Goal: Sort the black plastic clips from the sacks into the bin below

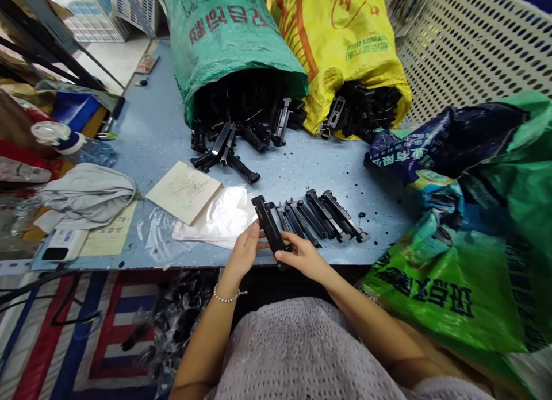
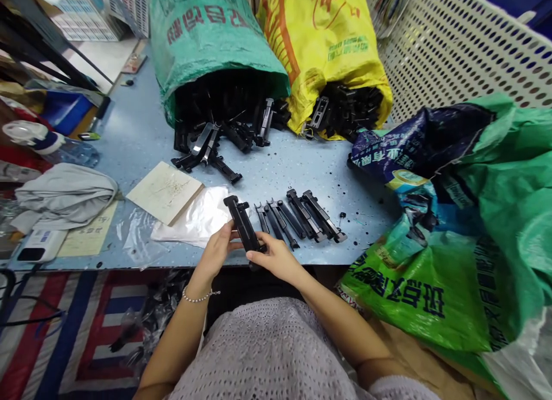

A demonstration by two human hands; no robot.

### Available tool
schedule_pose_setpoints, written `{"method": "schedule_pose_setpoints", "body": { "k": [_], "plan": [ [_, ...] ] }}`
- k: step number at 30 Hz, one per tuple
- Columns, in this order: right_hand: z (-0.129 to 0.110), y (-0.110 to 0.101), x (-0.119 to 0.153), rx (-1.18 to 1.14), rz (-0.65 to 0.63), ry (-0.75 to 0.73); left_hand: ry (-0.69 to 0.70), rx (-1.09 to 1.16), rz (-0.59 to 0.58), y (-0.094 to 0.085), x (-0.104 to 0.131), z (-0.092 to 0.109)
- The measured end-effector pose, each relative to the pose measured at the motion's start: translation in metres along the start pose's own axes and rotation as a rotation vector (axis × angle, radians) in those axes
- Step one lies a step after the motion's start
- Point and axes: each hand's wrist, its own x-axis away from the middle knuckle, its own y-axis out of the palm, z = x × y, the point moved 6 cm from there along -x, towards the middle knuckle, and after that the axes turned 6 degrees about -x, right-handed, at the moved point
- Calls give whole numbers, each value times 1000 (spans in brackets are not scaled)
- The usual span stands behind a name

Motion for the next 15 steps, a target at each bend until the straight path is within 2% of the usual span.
{"method": "schedule_pose_setpoints", "body": {
  "k": [1,4,5,7,9,11,13,15],
  "plan": [
    [-1,-3,-1,-56,23,2,11,-104,50,-8,-4,-2],
    [-4,-10,-9,-221,63,50,83,-551,343,-36,-17,-7],
    [-4,-11,-12,-264,60,70,104,-674,409,-42,-21,-11],
    [-5,-12,-19,-321,50,89,118,-778,405,-52,-32,-23],
    [-7,-12,-25,-364,51,81,88,-679,359,-65,-38,-39],
    [-10,-8,-30,-432,33,84,14,-449,333,-83,-41,-54],
    [-15,3,-40,-536,-26,107,-74,-215,306,-95,-42,-66],
    [-20,23,-54,-673,-105,141,-141,-65,271,-99,-43,-72]
  ]
}}
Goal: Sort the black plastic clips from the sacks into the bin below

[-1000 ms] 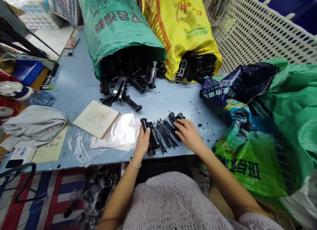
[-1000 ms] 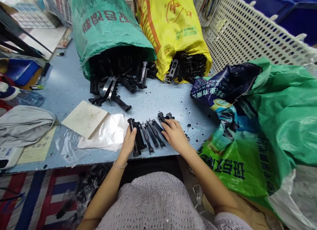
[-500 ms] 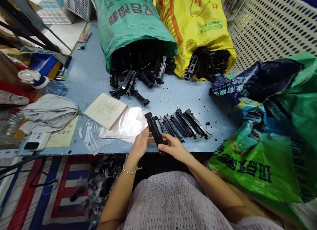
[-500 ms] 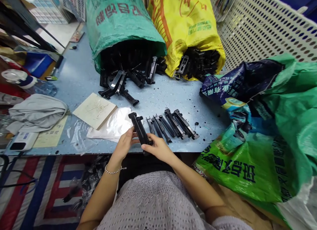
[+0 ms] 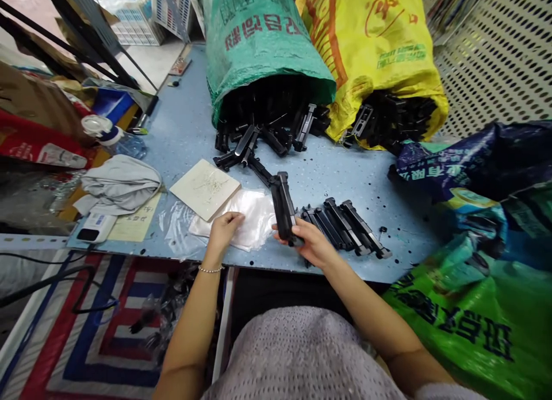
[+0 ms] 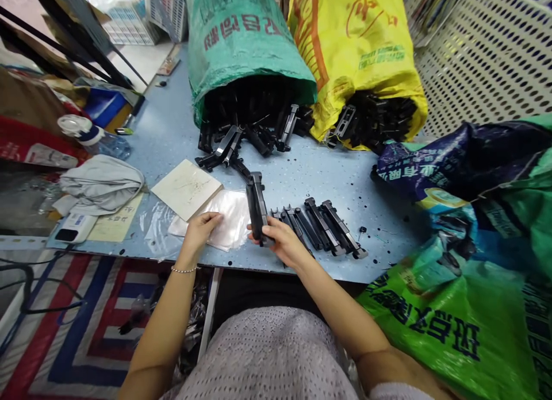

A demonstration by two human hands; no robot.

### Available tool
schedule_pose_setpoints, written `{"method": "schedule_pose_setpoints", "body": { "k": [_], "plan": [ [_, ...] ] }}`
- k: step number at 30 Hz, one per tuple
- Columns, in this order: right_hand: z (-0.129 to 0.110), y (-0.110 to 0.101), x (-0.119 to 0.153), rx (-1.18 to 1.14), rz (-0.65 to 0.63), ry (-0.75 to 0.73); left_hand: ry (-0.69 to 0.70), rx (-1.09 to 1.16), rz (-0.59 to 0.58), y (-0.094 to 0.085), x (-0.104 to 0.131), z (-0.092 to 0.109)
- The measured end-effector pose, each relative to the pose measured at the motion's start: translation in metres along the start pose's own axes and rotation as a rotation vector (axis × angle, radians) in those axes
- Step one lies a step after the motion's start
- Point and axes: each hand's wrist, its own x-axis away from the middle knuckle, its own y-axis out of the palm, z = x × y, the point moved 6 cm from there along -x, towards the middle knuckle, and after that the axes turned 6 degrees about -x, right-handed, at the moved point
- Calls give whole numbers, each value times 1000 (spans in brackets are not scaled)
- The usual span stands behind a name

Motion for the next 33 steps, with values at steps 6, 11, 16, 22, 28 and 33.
{"method": "schedule_pose_setpoints", "body": {
  "k": [6,11,16,22,28,33],
  "plan": [
    [41,39,-66,-195,17,119,210,-209,105,-11,10,23],
    [51,21,-46,-87,15,96,438,-668,84,-28,13,42],
    [80,22,-15,-247,-192,549,472,-554,37,-35,27,53],
    [77,32,-39,175,-10,244,645,-422,-282,6,105,67],
    [59,85,9,687,-522,69,567,-511,-227,-31,169,65],
    [-15,75,-6,1178,-381,-77,63,-681,-417,-103,212,1]
  ]
}}
